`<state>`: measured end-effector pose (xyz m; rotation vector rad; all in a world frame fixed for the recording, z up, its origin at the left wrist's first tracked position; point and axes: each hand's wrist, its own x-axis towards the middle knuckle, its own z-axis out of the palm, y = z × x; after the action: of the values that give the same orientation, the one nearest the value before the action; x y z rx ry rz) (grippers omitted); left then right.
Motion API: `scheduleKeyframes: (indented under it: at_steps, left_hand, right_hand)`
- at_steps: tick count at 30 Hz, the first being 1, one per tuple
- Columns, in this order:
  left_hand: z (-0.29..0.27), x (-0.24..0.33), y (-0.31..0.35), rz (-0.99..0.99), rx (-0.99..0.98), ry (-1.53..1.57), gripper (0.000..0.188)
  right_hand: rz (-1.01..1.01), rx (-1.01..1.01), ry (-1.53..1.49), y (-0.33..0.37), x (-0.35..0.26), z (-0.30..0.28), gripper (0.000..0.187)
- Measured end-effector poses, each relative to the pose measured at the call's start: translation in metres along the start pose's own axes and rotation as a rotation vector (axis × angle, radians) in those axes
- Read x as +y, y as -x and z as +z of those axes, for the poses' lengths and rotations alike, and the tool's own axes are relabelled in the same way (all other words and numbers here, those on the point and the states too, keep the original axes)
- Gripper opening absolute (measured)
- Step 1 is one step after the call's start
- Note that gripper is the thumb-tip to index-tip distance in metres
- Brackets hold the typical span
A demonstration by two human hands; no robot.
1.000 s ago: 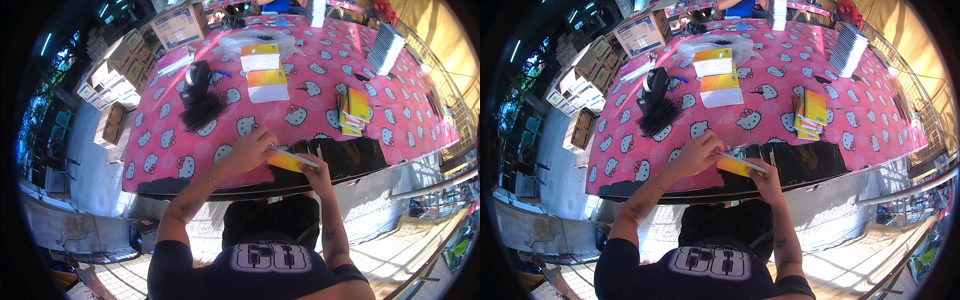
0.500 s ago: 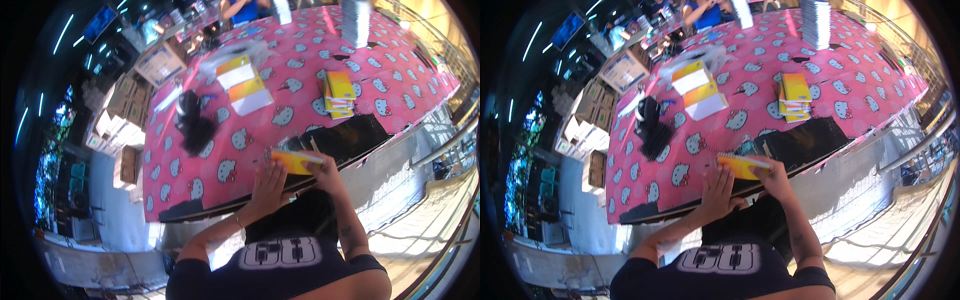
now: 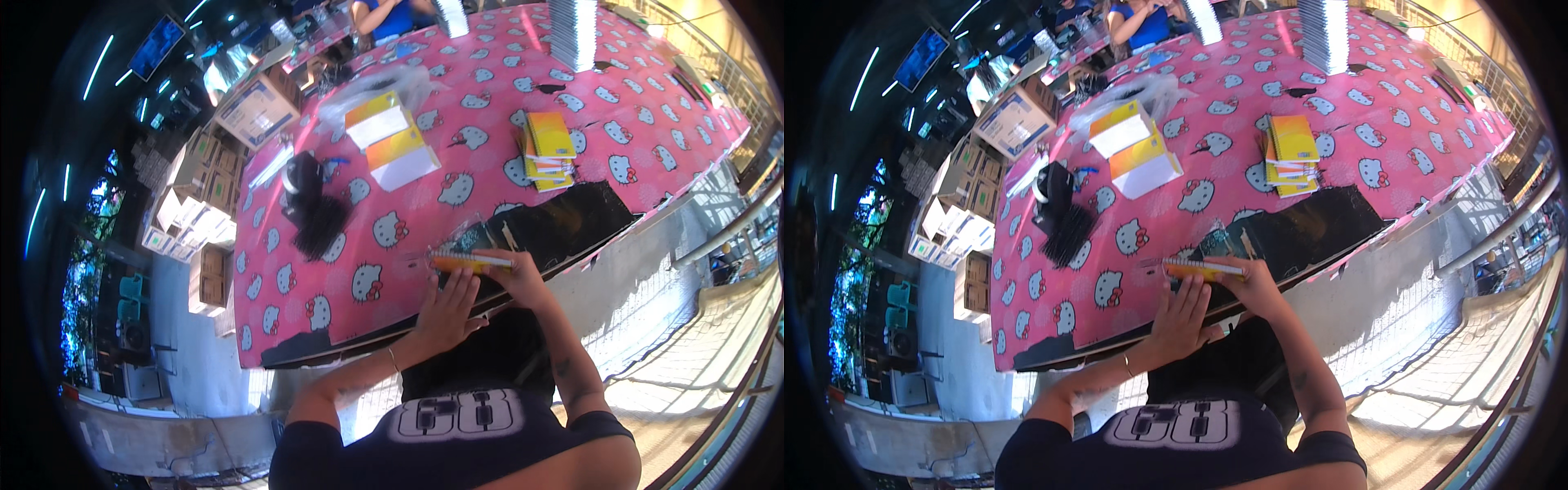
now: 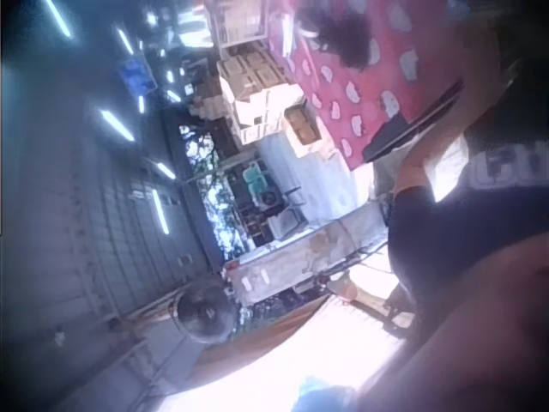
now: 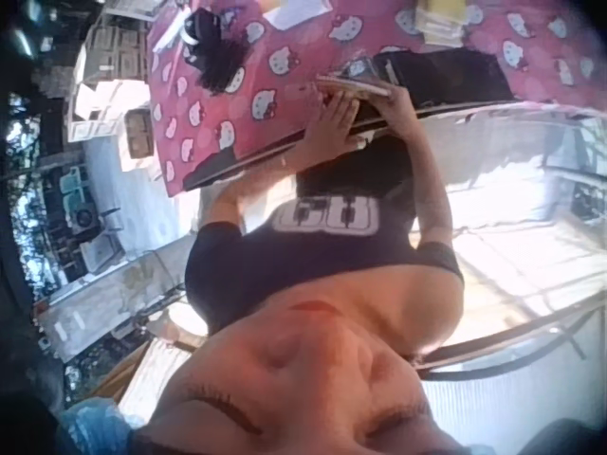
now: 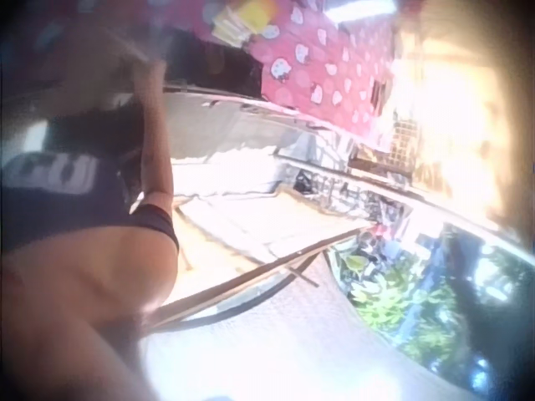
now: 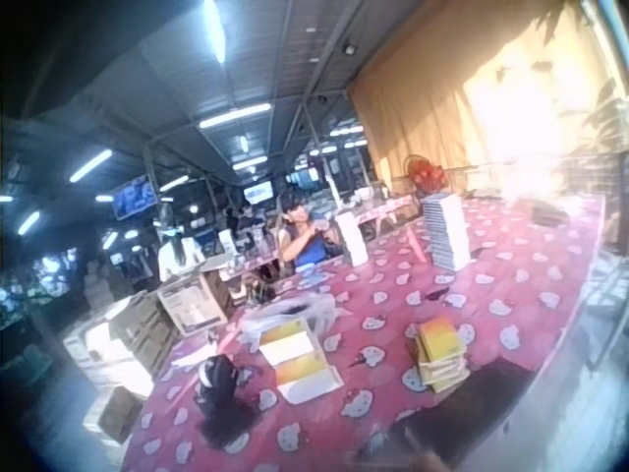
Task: The person manually inserts a metal spiral through the punched holes of a yellow-covered book, spinning the spiral by hand to thread it through the pages, and then places the bound book onto a stack of finished books.
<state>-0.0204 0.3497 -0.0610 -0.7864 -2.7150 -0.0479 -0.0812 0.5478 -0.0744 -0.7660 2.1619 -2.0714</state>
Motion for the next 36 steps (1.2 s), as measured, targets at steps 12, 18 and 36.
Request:
scheduleKeyframes:
  at_steps: [12,18,36]
  left_hand:
    - [-0.013,-0.005,-0.036,-0.014,0.096,-0.055,0.085]
    - [-0.019,-0.008,-0.063,-0.049,0.137,0.036,0.086]
    - [-0.012,-0.013,-0.046,-0.005,0.306,0.287,0.023]
  right_hand:
    - [0.135,-0.072,0.052,-0.001,0.004,-0.001,0.033]
    - [0.129,-0.064,0.013,-0.001,0.013,0.001,0.026]
    - [0.176,-0.107,0.185,-0.005,-0.022,-0.008,0.026]
